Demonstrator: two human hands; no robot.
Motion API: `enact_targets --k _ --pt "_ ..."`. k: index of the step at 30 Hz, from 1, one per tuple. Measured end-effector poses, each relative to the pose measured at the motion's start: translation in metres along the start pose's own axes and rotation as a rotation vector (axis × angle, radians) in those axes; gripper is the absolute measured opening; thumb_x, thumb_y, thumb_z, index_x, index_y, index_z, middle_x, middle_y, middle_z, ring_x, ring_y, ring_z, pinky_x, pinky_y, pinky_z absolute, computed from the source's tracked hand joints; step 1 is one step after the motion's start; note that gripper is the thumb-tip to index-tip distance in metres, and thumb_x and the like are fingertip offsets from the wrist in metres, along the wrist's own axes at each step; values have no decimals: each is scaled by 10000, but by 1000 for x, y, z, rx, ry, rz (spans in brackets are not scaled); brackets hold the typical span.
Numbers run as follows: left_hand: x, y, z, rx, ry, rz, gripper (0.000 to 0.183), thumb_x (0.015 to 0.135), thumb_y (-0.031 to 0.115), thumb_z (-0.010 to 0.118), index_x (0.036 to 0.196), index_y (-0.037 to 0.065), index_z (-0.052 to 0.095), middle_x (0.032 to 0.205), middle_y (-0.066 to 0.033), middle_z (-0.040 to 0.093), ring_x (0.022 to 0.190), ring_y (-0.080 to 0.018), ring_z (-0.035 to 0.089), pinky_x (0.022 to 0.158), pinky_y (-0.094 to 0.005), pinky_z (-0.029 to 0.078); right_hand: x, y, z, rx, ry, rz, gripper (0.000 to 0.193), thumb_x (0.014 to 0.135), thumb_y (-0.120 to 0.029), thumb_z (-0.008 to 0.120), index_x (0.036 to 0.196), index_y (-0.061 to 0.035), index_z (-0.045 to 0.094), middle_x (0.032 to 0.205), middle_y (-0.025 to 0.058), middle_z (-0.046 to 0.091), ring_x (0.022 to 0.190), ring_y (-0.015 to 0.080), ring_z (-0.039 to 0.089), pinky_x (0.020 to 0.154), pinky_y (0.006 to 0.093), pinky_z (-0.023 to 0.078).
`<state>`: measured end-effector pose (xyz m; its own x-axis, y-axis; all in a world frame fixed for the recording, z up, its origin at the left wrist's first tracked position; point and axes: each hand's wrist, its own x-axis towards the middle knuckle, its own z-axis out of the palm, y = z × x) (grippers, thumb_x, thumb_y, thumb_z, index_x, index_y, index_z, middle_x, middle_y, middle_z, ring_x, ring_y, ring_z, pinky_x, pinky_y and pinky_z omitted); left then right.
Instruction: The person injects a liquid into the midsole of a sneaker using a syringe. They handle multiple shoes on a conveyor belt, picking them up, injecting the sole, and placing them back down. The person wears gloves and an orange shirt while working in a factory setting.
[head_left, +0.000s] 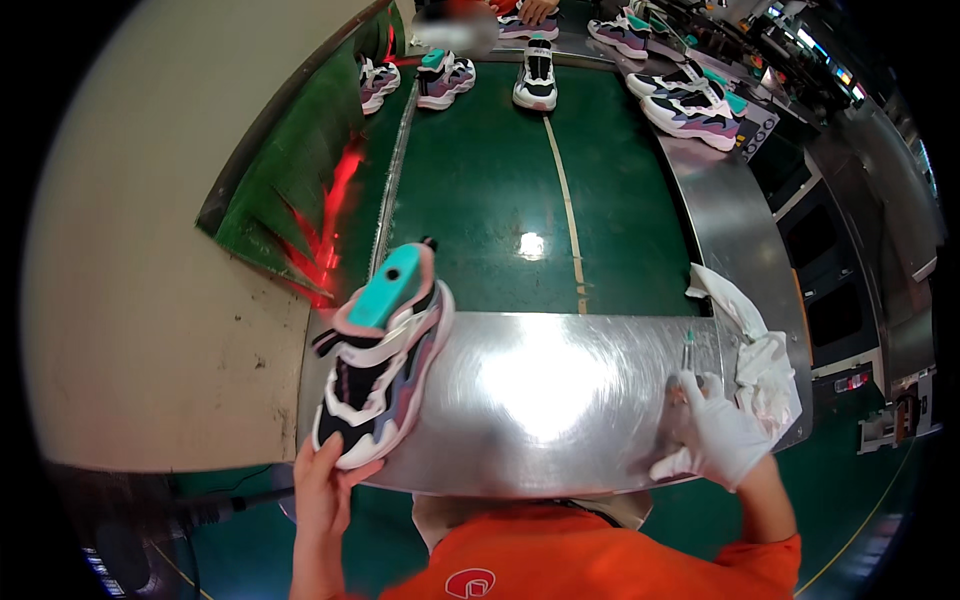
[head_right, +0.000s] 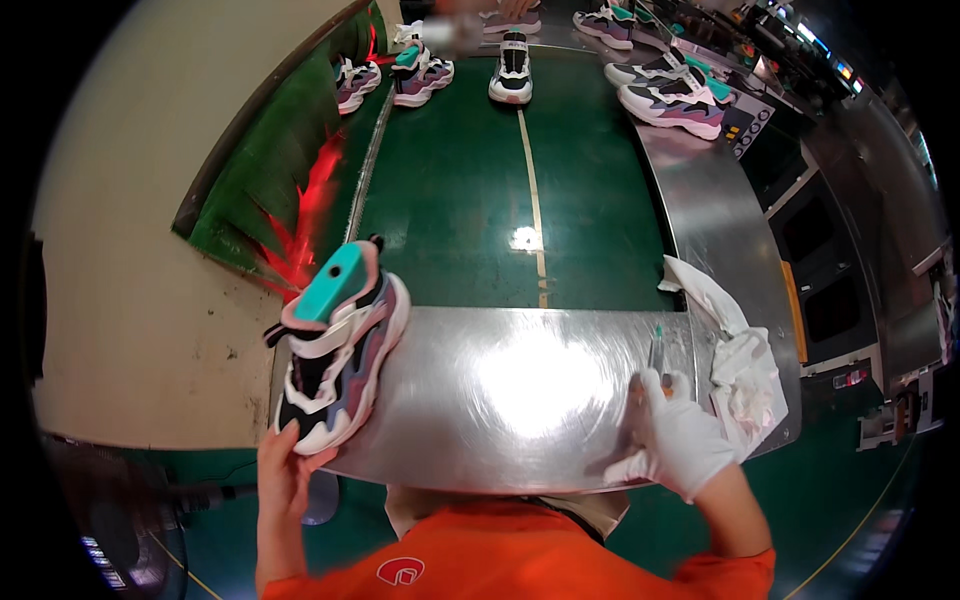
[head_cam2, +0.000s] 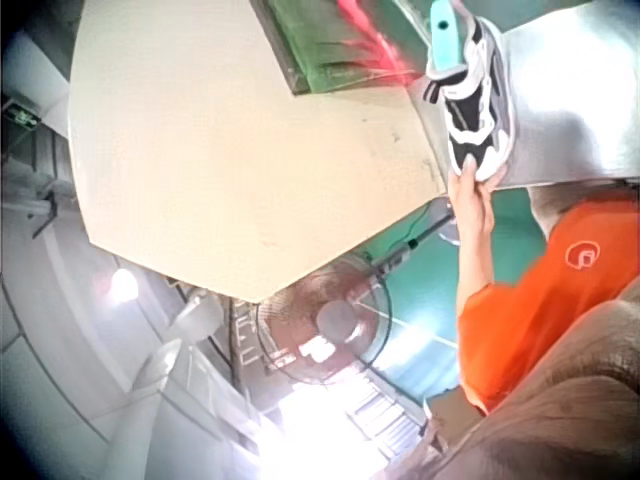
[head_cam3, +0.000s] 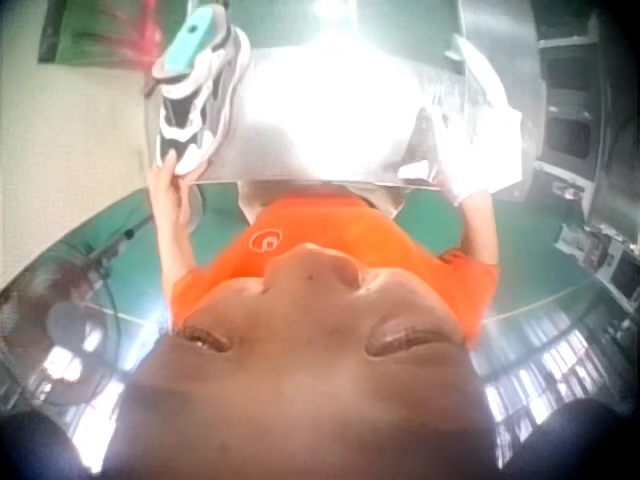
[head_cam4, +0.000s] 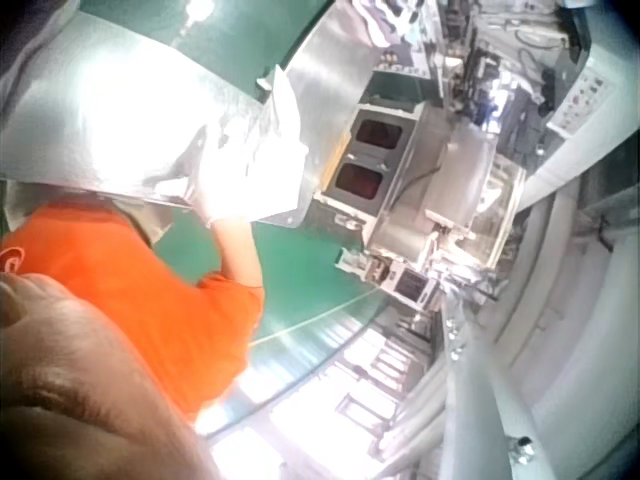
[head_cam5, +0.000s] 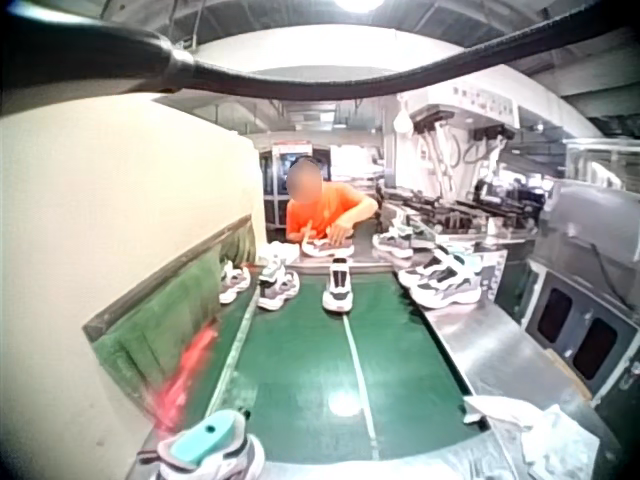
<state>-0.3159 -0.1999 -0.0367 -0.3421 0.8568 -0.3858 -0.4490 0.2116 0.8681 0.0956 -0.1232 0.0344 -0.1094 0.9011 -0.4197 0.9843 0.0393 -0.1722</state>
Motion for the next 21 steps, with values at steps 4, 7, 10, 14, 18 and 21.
enact_targets --k 4,7,10,14,18,21 --pt "36 -5 -25 67 201 129 413 962 289 484 1255 -1 498 1045 -148 648 826 -243 692 542 -345 603 57 -30 -71 -169 284 -324 767 625 -472 850 1198 -51 563 981 158 591 831 299 608 703 347 503" --pt "53 -29 -33 259 376 202 472 951 366 471 1256 6 452 985 -151 612 570 -236 633 377 -318 501 193 -44 -103 572 155 -193 747 783 -446 756 1316 14 505 1112 190 640 962 228 646 809 320 508" --pt "60 -40 -31 291 333 266 522 949 423 453 1273 15 446 911 -143 621 474 -211 584 355 -292 455 360 -51 -116 549 520 -140 861 763 -438 771 1346 97 431 1177 257 614 1022 294 643 867 356 516" --pt "71 -30 -16 238 301 223 485 938 382 502 1245 10 446 915 -135 618 511 -201 579 388 -289 436 522 -76 -122 482 789 100 975 647 -532 816 1320 65 437 1193 272 593 1087 380 612 912 414 509" --pt "80 -43 -5 172 357 105 504 934 396 514 1247 6 454 937 -132 619 566 -199 583 437 -292 443 571 -118 -113 419 812 156 952 622 -581 803 1250 24 420 1124 229 638 1042 354 644 873 425 524" --pt "90 -51 0 143 371 54 518 930 406 523 1248 3 459 953 -129 619 608 -198 585 474 -295 447 595 -117 -116 467 820 166 907 672 -650 722 1165 61 449 1009 272 667 975 394 660 854 439 515"
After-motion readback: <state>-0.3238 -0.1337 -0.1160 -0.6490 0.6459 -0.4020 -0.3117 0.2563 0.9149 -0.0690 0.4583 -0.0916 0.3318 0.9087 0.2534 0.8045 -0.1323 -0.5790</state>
